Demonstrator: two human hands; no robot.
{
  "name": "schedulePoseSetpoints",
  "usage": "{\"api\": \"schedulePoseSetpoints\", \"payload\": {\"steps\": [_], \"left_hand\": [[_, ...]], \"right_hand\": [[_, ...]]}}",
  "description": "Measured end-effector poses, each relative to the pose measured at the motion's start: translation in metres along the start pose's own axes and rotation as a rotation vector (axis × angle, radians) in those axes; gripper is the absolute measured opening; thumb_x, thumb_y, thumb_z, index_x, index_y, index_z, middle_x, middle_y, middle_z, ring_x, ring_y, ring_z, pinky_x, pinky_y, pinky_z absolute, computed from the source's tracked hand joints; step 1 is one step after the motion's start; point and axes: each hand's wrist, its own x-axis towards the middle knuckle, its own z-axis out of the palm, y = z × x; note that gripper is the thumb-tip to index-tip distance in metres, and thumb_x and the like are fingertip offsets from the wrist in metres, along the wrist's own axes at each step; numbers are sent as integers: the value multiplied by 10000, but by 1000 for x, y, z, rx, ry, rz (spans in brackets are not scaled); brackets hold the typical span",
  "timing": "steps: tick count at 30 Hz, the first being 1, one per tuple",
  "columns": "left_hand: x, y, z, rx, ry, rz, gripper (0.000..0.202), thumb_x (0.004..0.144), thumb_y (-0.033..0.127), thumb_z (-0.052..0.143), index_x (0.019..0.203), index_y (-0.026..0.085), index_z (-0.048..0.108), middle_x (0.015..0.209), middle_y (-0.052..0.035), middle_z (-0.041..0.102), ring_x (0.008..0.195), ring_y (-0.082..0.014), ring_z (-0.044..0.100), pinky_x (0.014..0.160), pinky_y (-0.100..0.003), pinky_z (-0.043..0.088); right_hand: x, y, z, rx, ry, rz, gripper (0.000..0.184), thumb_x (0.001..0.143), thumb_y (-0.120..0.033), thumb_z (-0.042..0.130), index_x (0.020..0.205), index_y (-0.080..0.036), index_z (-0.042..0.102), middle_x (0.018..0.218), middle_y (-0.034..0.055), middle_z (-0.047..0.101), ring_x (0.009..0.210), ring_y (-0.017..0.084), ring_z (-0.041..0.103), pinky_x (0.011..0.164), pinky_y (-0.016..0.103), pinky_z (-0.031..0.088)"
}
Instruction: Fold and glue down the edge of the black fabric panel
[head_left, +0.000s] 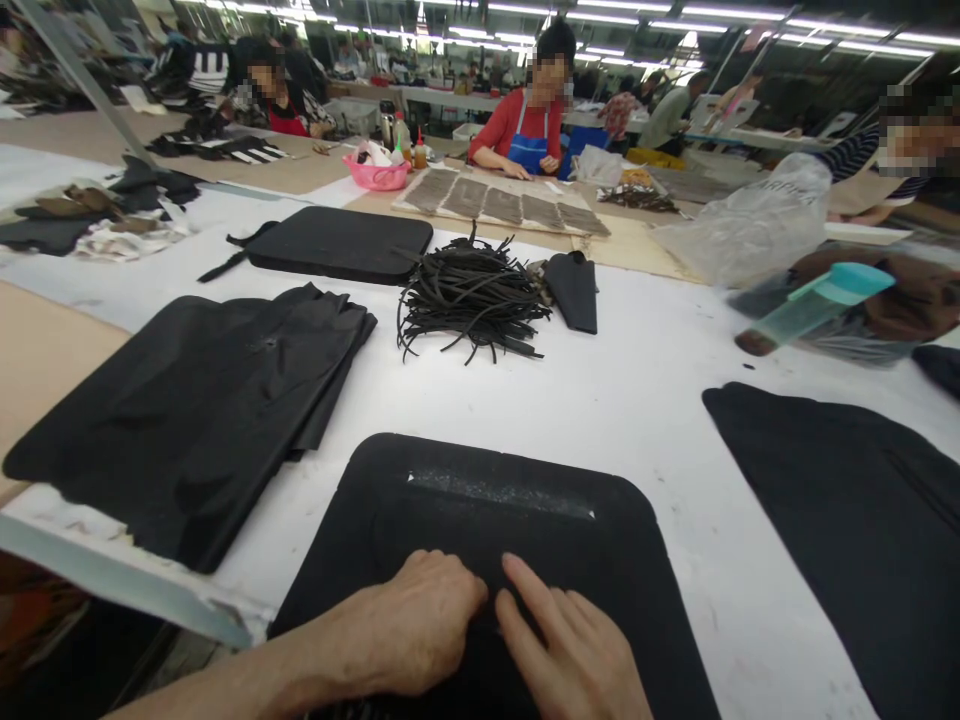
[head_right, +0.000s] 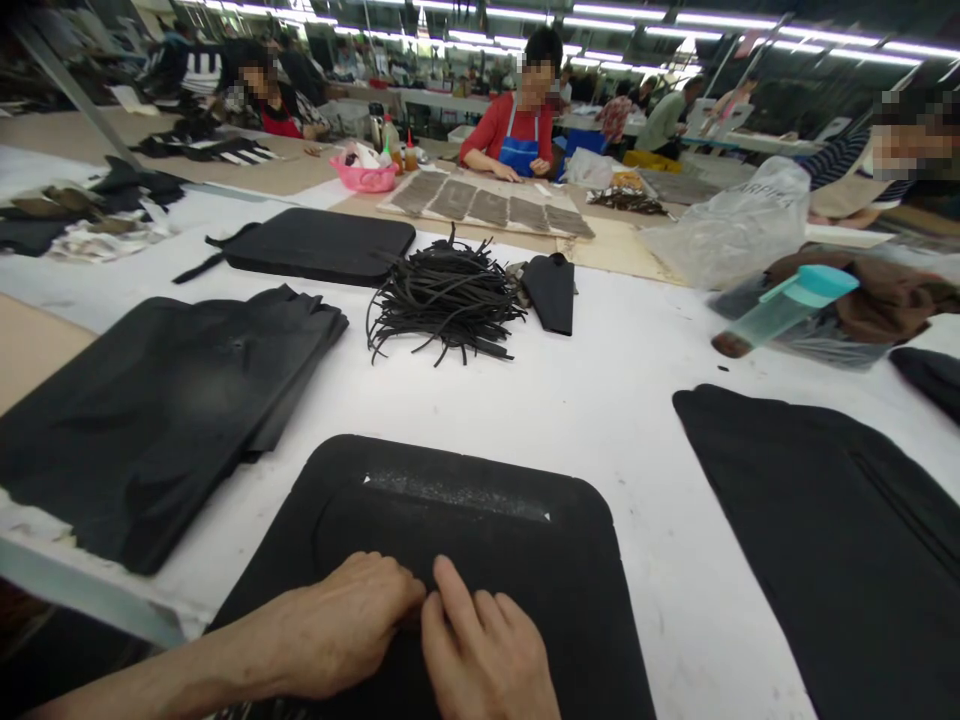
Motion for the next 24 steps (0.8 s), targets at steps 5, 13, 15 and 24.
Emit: {"api": "schedulePoseSetpoints", "payload": {"steps": [5, 13, 15, 24], "left_hand": [[1, -7, -13, -296, -24, -29, 249, 712, 156, 478, 913, 250, 590, 845, -8, 629, 822, -199, 573, 702, -278, 423], [-21, -49, -32, -650, 218, -180, 165, 773, 225, 457, 739, 195, 616, 634, 41, 523, 636, -117, 477, 604, -212, 348], [-21, -58, -31, -704, 284, -256, 172, 758, 227, 454, 718, 182, 615, 604, 39, 517, 589, -111, 467, 563, -212, 347], [14, -84, -30, -900, 590, -513, 163, 662, 313, 554, 667, 150, 552, 543, 27, 530, 393, -82, 435, 361, -190, 248]], "right_hand": [[-30, 20, 7, 238, -187, 210, 328, 933, -207, 287, 787, -223, 580, 614, -16, 596, 465, 94, 547, 454, 181, 407], [-73, 75, 8, 549, -365, 781, 257, 876, -417, 381, 935, -259, 575, 596, -28, 584, 499, 129, 566, 510, 186, 468], [-74, 84, 11, 593, -454, 910, 294, 838, -485, 413, 901, -256, 587, 513, -42, 531, 446, 135, 521, 465, 204, 442], [-52, 120, 24, 549, -529, 1201, 408, 694, -618, 497, 621, -227, 591, 561, -9, 538, 594, 179, 514, 544, 261, 382]]}}
